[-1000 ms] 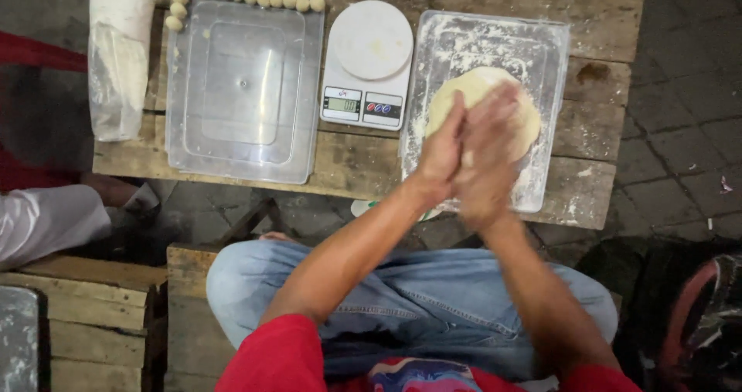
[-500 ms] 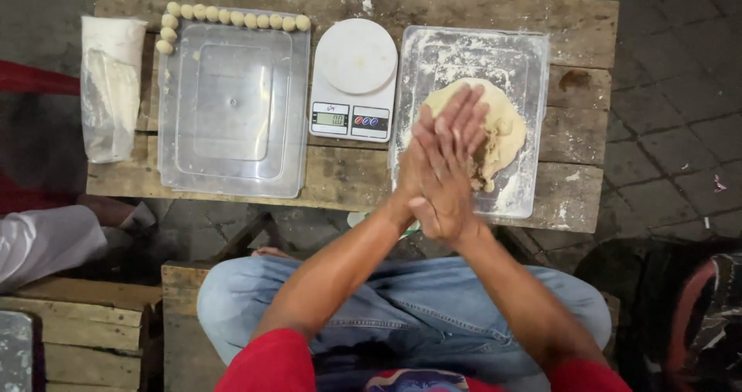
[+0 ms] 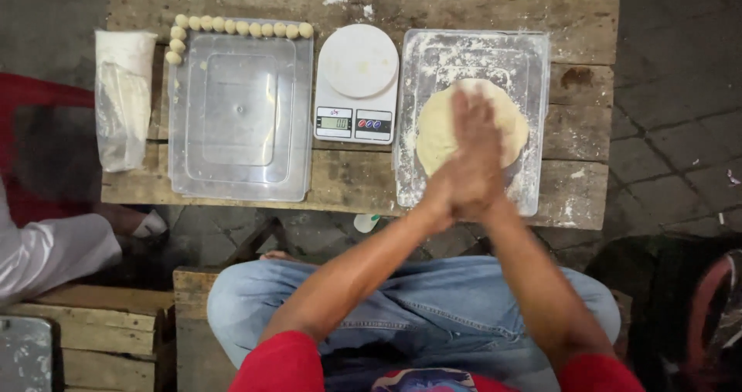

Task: A person portions dough by pinching off small pieces, weighing them on a scale, and rolling them into uniform balls by hand.

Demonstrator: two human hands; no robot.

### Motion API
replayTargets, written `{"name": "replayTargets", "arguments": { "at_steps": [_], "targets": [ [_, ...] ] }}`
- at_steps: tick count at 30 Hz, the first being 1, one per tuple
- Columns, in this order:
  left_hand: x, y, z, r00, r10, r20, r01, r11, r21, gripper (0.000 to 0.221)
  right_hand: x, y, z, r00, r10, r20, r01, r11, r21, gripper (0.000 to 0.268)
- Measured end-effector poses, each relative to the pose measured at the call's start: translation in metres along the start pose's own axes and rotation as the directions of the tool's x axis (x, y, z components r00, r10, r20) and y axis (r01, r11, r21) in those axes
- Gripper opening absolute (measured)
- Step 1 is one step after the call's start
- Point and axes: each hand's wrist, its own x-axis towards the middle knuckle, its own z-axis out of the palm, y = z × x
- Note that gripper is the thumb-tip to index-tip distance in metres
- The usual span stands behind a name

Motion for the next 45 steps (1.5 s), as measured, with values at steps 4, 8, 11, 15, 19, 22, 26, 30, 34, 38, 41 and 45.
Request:
{"name": "replayTargets", "arguments": {
  "at_steps": [4, 8, 11, 15, 19, 22, 26, 30, 34, 38, 41, 45],
  "targets": [
    [0.002, 0.011, 0.010, 0.944, -0.137, -0.302, 0.147, 0.989, 0.010, 0.056, -0.028, 0.058, 0.051, 0.972, -0.048, -0.228, 0.053, 0.999, 0.014, 0.062],
    [-0.007, 0.069, 0.053, 0.976, 0.138, 0.171, -0.156, 0.983, 0.095, 0.078, -0.021, -0.038, 0.011, 0.947, -0.242, -0.211, 0.295, 0.914, 0.278, 0.071],
    [-0.003, -0.005, -0.032, 0.982, -0.153, -0.111, 0.133, 0.976, -0.175, 0.045, -0.007, 0.007, 0.015, 0.960, -0.222, -0.168, 0.276, 0.846, 0.457, 0.097],
    [-0.005, 0.034, 0.042, 0.986, -0.085, -0.145, 0.073, 0.994, -0.082, 0.042, -0.006, 0.032, 0.001, 0.950, -0.153, -0.272, 0.196, 0.970, 0.141, 0.064],
    [0.002, 0.079, 0.046, 0.995, 0.065, 0.082, -0.073, 0.992, 0.099, 0.065, -0.020, -0.009, 0.019, 0.939, -0.263, -0.223, 0.312, 0.922, 0.227, 0.072],
    [0.000, 0.025, -0.005, 0.990, -0.015, -0.139, 0.037, 0.986, 0.161, 0.069, -0.008, -0.008, 0.016, 0.942, -0.245, -0.227, 0.303, 0.913, 0.273, 0.068],
    [-0.005, 0.015, 0.035, 0.963, -0.174, -0.205, 0.150, 0.980, -0.127, 0.046, -0.011, 0.044, -0.003, 0.955, -0.136, -0.264, 0.177, 0.975, 0.137, 0.062],
    [0.002, 0.068, 0.048, 0.984, -0.150, -0.099, 0.133, 0.979, -0.157, 0.065, -0.022, 0.005, 0.009, 0.966, -0.212, -0.147, 0.196, 0.974, -0.117, 0.068],
    [-0.007, 0.044, 0.015, 0.985, -0.110, -0.136, 0.096, 0.990, -0.104, 0.058, 0.002, 0.009, 0.019, 0.912, -0.331, -0.243, 0.361, 0.929, 0.088, 0.070],
    [0.013, 0.022, 0.004, 0.997, -0.063, 0.047, 0.073, 0.966, -0.249, 0.040, -0.004, 0.049, 0.002, 0.963, -0.163, -0.214, 0.175, 0.984, 0.039, 0.063],
    [0.012, 0.060, 0.018, 0.996, -0.012, 0.093, 0.035, 0.969, -0.246, 0.053, -0.018, 0.023, 0.014, 0.985, -0.115, -0.128, 0.141, 0.967, 0.213, 0.071],
    [0.005, 0.080, 0.035, 0.978, -0.058, -0.200, 0.002, 0.963, -0.270, 0.050, -0.002, -0.014, -0.019, 0.999, -0.040, 0.015, 0.032, 0.937, 0.347, 0.085]
  ]
}}
